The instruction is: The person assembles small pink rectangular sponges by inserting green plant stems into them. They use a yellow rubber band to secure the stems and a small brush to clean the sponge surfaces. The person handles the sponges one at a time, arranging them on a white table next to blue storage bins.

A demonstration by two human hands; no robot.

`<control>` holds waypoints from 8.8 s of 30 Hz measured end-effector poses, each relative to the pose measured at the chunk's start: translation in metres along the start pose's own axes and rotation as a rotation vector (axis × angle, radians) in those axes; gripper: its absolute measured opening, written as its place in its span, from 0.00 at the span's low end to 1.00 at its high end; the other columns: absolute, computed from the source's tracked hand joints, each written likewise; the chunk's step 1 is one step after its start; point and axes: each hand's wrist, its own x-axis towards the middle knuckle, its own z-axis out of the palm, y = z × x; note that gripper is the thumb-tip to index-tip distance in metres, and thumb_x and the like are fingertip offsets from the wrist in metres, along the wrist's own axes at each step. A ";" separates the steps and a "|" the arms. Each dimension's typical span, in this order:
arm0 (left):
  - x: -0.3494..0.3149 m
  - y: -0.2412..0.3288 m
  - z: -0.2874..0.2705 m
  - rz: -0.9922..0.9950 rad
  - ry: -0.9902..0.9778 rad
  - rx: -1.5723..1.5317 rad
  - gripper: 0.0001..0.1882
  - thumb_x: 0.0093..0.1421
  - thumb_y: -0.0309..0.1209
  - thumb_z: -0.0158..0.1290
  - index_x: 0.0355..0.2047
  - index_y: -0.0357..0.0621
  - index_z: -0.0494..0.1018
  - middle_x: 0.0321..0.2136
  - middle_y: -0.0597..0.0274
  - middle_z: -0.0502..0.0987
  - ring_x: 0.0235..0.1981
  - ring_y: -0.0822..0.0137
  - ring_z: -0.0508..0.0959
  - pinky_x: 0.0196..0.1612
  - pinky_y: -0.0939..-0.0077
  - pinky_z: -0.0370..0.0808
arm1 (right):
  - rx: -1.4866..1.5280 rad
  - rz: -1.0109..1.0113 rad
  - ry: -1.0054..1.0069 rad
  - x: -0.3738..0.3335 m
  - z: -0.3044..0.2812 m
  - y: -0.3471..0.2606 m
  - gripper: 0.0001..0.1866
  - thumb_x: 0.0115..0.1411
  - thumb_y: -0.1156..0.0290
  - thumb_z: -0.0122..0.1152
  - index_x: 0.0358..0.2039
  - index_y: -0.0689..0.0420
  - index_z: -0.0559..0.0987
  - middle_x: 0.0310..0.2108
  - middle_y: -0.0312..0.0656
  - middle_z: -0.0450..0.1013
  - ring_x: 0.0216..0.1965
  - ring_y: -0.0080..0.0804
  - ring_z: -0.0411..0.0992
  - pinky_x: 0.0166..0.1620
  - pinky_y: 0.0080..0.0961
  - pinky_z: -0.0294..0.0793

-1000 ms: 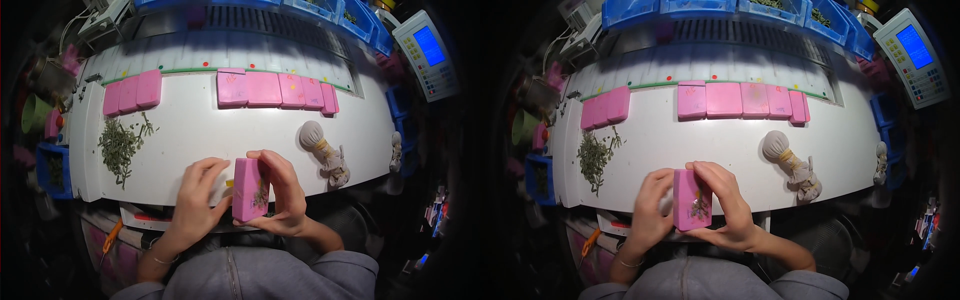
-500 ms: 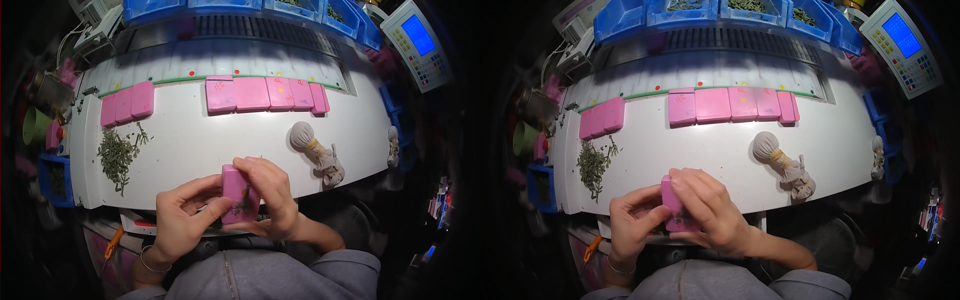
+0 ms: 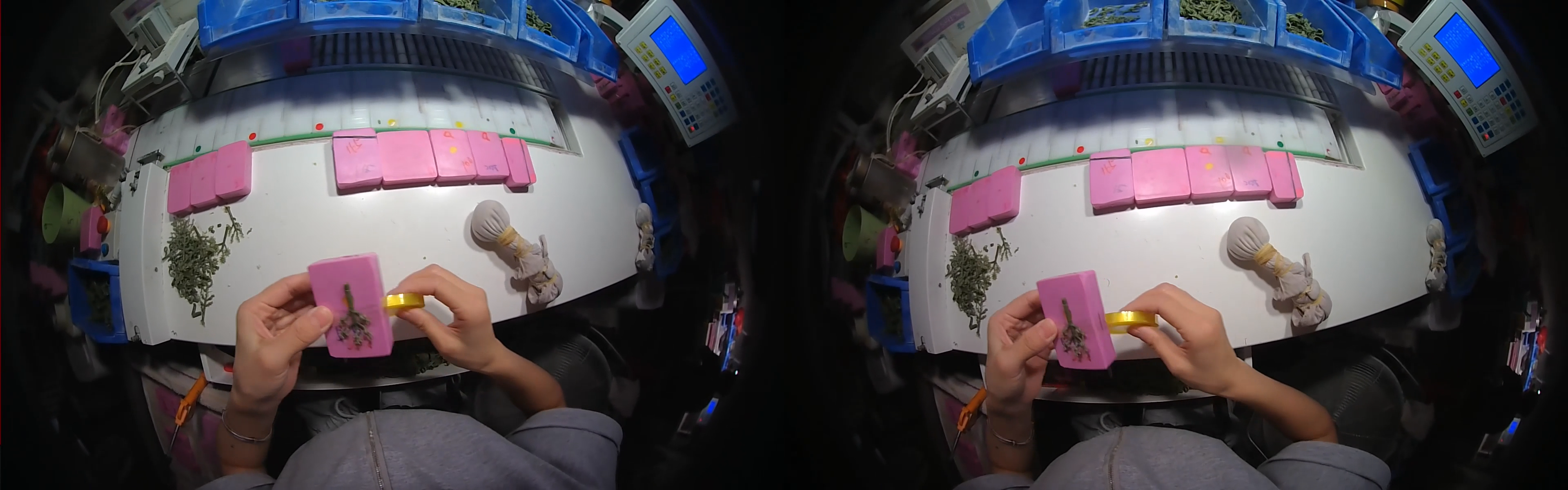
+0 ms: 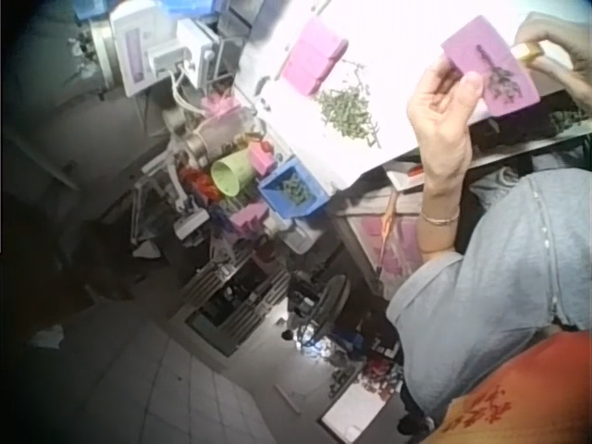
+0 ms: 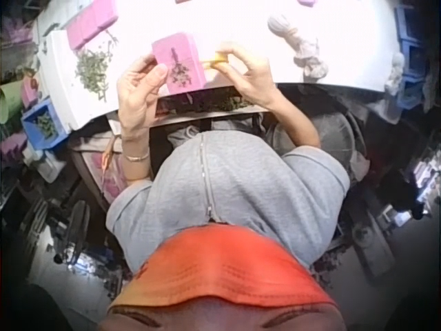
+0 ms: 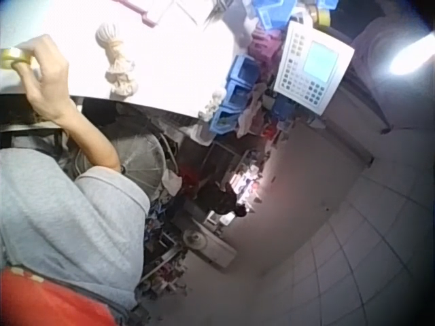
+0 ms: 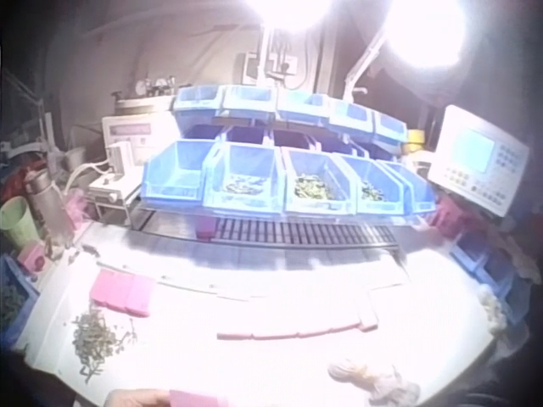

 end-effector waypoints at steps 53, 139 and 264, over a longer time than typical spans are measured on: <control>-0.021 -0.057 -0.035 0.240 0.103 0.864 0.10 0.50 0.18 0.56 0.34 0.33 0.71 0.29 0.62 0.73 0.31 0.73 0.74 0.38 0.82 0.70 | 0.189 -0.004 -0.079 -0.010 0.030 0.029 0.47 0.39 0.69 0.73 0.58 0.63 0.58 0.55 0.51 0.58 0.57 0.45 0.59 0.56 0.32 0.61; -0.021 -0.052 -0.038 0.306 0.285 0.832 0.12 0.51 0.13 0.48 0.37 0.35 0.70 0.35 0.61 0.72 0.35 0.72 0.73 0.39 0.82 0.71 | -0.264 -0.126 -0.193 0.008 0.032 0.035 0.44 0.35 0.76 0.70 0.56 0.62 0.61 0.53 0.53 0.60 0.55 0.51 0.60 0.56 0.37 0.61; -0.093 -0.031 -0.076 0.251 0.535 0.439 0.08 0.56 0.21 0.53 0.37 0.34 0.74 0.29 0.60 0.77 0.27 0.74 0.77 0.32 0.84 0.73 | -0.448 0.205 -0.807 -0.012 0.188 0.031 0.07 0.53 0.75 0.49 0.33 0.63 0.70 0.26 0.53 0.73 0.26 0.52 0.73 0.28 0.42 0.73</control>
